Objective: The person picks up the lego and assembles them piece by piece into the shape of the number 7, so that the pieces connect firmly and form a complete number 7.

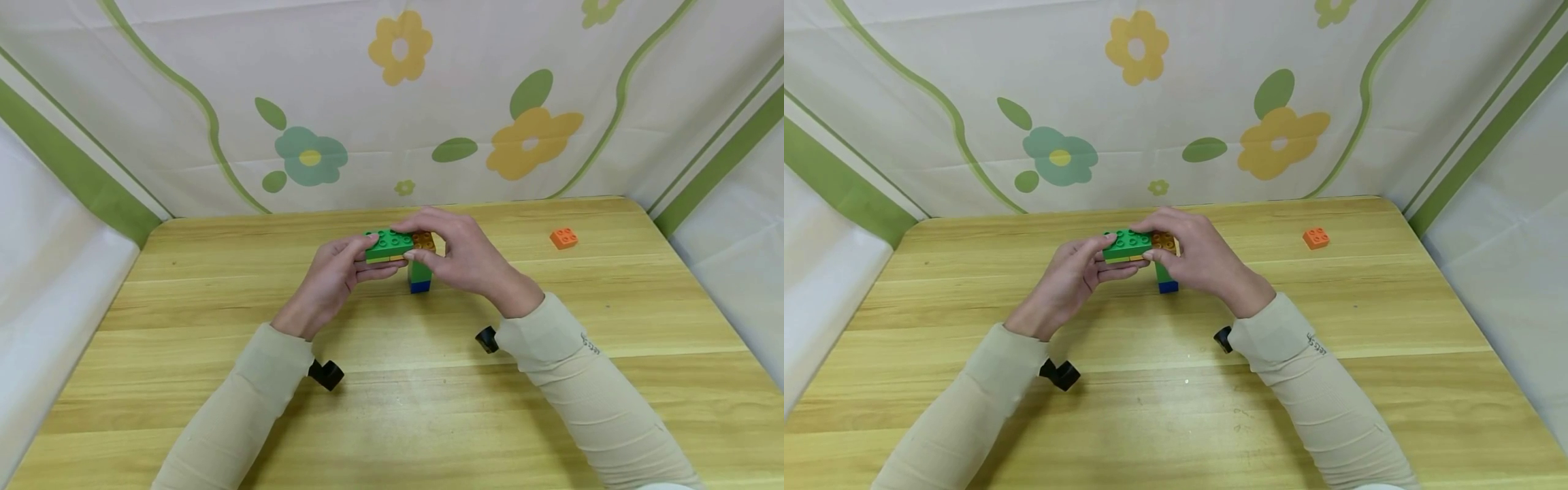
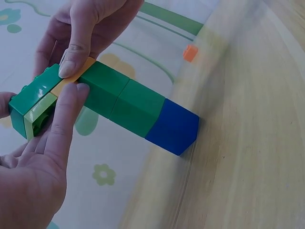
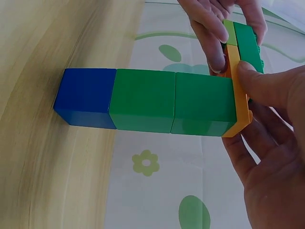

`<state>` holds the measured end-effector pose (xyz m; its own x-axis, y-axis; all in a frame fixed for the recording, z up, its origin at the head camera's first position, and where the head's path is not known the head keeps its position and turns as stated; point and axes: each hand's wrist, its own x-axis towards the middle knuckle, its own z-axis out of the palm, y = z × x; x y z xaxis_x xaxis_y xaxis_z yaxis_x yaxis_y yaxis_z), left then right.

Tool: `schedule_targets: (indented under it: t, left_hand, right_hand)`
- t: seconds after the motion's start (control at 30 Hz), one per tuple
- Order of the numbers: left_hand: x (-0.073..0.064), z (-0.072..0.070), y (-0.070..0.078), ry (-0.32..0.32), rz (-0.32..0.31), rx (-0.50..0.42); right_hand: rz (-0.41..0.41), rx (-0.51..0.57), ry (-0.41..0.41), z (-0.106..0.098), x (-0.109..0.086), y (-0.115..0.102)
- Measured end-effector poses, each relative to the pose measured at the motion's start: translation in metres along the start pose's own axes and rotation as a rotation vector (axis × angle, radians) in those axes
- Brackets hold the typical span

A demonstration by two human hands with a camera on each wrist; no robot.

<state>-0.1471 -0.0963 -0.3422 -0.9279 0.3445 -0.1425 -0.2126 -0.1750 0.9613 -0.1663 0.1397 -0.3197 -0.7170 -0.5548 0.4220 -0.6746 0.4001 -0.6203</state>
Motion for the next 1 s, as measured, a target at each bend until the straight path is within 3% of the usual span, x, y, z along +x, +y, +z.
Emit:
schedule_targets:
  t: [0.43,0.67,1.0]
  left_hand:
    - [-0.0005,0.0009,0.0,0.0,-0.013,-0.006]
    - [-0.0016,0.0005,-0.0006,-0.037,-0.024,-0.045]
    - [-0.002,0.0029,0.0048,-0.036,-0.083,0.011]
  right_hand:
    - [0.035,0.019,-0.014,-0.0011,-0.0019,0.0021]
    - [0.061,0.059,-0.022,-0.0024,-0.0032,0.0032]
    - [0.027,0.064,-0.006,0.0002,-0.0035,0.0053]
